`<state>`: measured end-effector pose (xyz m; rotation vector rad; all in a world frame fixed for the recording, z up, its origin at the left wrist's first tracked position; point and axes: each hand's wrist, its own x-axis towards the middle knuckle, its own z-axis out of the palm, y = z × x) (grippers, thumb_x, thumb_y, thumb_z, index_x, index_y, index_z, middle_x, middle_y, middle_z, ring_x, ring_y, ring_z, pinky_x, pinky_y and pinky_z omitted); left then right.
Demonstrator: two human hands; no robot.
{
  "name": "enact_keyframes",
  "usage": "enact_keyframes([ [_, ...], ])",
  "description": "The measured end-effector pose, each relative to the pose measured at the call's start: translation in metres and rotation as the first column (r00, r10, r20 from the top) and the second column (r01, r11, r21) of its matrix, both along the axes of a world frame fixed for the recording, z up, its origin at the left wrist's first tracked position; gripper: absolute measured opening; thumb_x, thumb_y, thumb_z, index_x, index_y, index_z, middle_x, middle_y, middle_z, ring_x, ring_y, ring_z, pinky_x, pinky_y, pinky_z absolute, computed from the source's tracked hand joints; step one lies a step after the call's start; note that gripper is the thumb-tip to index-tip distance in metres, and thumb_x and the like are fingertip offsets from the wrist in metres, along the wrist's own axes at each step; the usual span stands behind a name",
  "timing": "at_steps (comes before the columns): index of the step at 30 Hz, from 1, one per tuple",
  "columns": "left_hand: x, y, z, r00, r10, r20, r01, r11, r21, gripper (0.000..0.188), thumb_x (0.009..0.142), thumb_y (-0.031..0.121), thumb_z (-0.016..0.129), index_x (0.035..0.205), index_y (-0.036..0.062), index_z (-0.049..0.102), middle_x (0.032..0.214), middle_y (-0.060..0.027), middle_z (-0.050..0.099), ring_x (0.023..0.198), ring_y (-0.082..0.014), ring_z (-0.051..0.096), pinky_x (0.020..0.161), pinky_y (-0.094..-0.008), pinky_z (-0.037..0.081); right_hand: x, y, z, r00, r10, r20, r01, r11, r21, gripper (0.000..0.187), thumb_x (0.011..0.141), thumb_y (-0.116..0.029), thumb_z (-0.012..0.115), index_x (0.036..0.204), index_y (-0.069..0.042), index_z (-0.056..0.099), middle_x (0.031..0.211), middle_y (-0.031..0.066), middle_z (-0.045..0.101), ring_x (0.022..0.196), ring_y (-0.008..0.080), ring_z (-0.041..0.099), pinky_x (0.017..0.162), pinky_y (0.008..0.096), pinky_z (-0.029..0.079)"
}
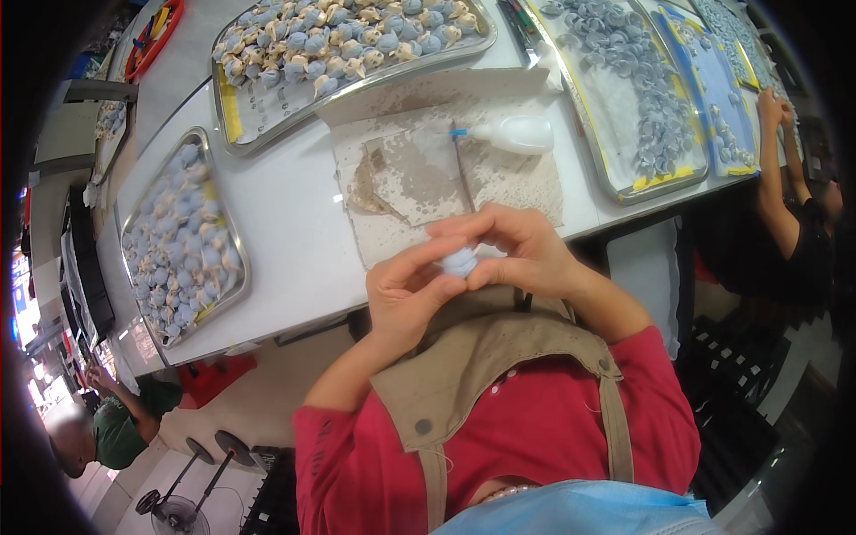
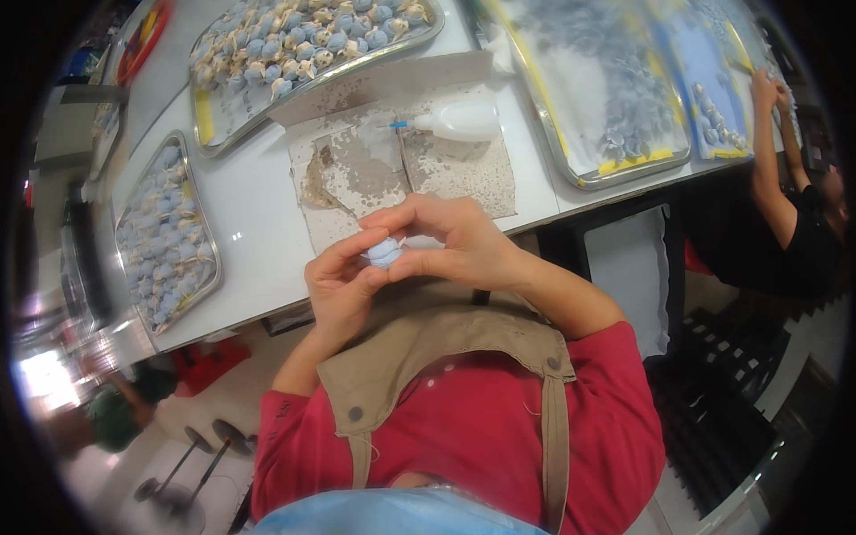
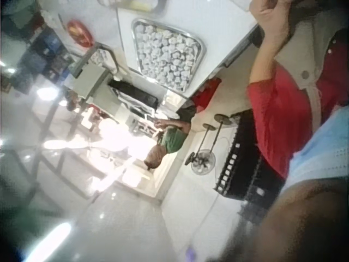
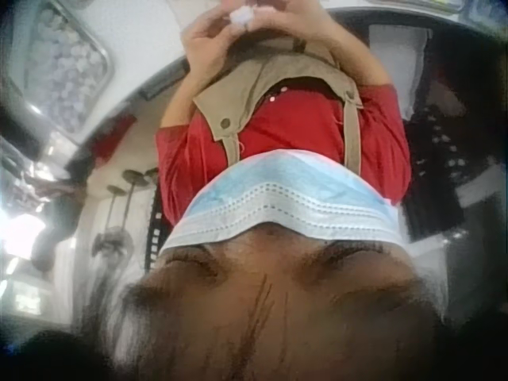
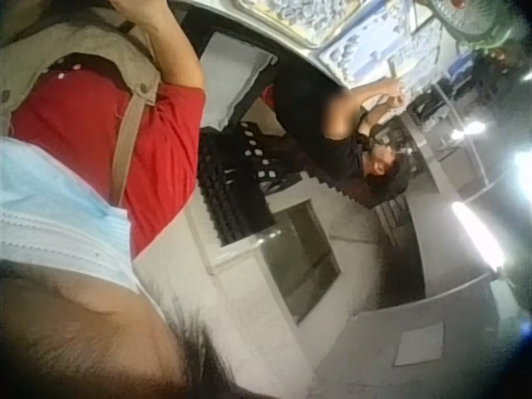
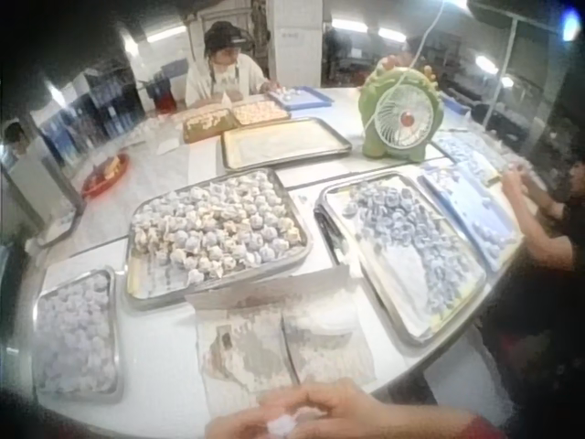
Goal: The person repeatedly picks up small dough pieces from a tray, applies a liquid from a squeeze bottle, and attaches a small filling to form a dumpling. They place the finished dumplings onto a metal tray. The process is repetitive and involves handling dough, filling, and a squeeze bottle.
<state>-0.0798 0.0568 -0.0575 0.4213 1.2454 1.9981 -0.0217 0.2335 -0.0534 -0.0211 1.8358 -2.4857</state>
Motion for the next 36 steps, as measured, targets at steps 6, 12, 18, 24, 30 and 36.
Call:
enact_keyframes([
  [6, -0.005, -0.007, 0.003, 0.978, -0.051, -0.202, 0.038, 0.997, -0.07, 0.025, 0.082, 0.001, 0.063, 0.106, -0.0024, 0.061, 0.101, -0.0107, 0.065, 0.088, -0.0121, 0.06, 0.078, -0.0241, 0.047, 0.001, -0.002, 0.011, 0.999, -0.015, 0.035, 0.013, 0.997, 0.071, 0.03, 0.071, -0.004, 0.073, 0.099, 0.001, 0.063, 0.107, 0.0138, 0.063, 0.101, 0.0181, 0.059, 0.088, 0.0296, 0.046],
  [12, -0.003, -0.006, 0.004, 0.964, -0.071, -0.258, 0.042, 0.992, -0.118, 0.025, 0.082, 0.007, 0.064, 0.104, -0.0034, 0.061, 0.099, -0.0143, 0.064, 0.091, -0.0171, 0.06, 0.08, -0.027, 0.047, 0.005, 0.0, 0.012, 0.999, -0.011, 0.04, 0.01, 0.999, 0.036, 0.03, 0.069, 0.002, 0.073, 0.096, 0.001, 0.061, 0.108, 0.0182, 0.061, 0.105, 0.0223, 0.058, 0.09, 0.0336, 0.045],
  [18, -0.002, -0.001, 0.01, 0.961, -0.088, -0.262, 0.057, 0.991, -0.122, 0.021, 0.082, 0.002, 0.063, 0.103, -0.002, 0.062, 0.099, -0.0095, 0.065, 0.084, -0.0102, 0.059, 0.075, -0.0235, 0.048, 0.009, -0.001, 0.005, 0.999, -0.05, -0.011, 0.049, 0.998, -0.045, 0.027, 0.07, 0.002, 0.072, 0.096, 0.002, 0.062, 0.107, 0.017, 0.062, 0.102, 0.0212, 0.059, 0.087, 0.0311, 0.047],
  [24, -0.012, -0.002, 0.014, 0.996, -0.034, -0.077, 0.029, 0.997, -0.064, 0.023, 0.081, 0.002, 0.063, 0.103, -0.0011, 0.063, 0.097, -0.0094, 0.065, 0.081, -0.0098, 0.06, 0.072, -0.0236, 0.049, 0.004, -0.019, -0.002, 0.984, -0.177, -0.03, 0.173, 0.98, -0.104, 0.026, 0.071, 0.005, 0.07, 0.096, 0.002, 0.061, 0.107, 0.017, 0.062, 0.104, 0.0236, 0.058, 0.086, 0.0316, 0.047],
  [30, -0.086, -0.055, 0.027, 0.297, 0.029, -0.954, -0.796, 0.56, -0.231, 0.027, 0.073, 0.006, 0.071, 0.1, 0.004, 0.066, 0.091, -0.0077, 0.068, 0.067, -0.0127, 0.06, 0.063, -0.0251, 0.049, -0.024, 0.011, 0.001, 0.819, -0.276, -0.502, 0.553, 0.611, 0.567, 0.023, 0.071, 0.005, 0.068, 0.093, -0.002, 0.064, 0.095, 0.0116, 0.063, 0.094, 0.0225, 0.058, 0.079, 0.0285, 0.047],
  [36, -0.182, -0.16, 0.049, 0.097, -0.365, -0.926, -0.995, -0.059, -0.08, 0.022, 0.077, 0.015, 0.065, 0.098, 0.0096, 0.066, 0.088, -0.0083, 0.067, 0.075, -0.0214, 0.063, 0.068, -0.0311, 0.049, -0.03, 0.044, -0.006, 0.687, -0.441, -0.578, 0.722, 0.326, 0.61, 0.018, 0.074, 0.002, 0.066, 0.091, -0.003, 0.065, 0.089, 0.0087, 0.063, 0.091, 0.0223, 0.056, 0.079, 0.0303, 0.044],
])
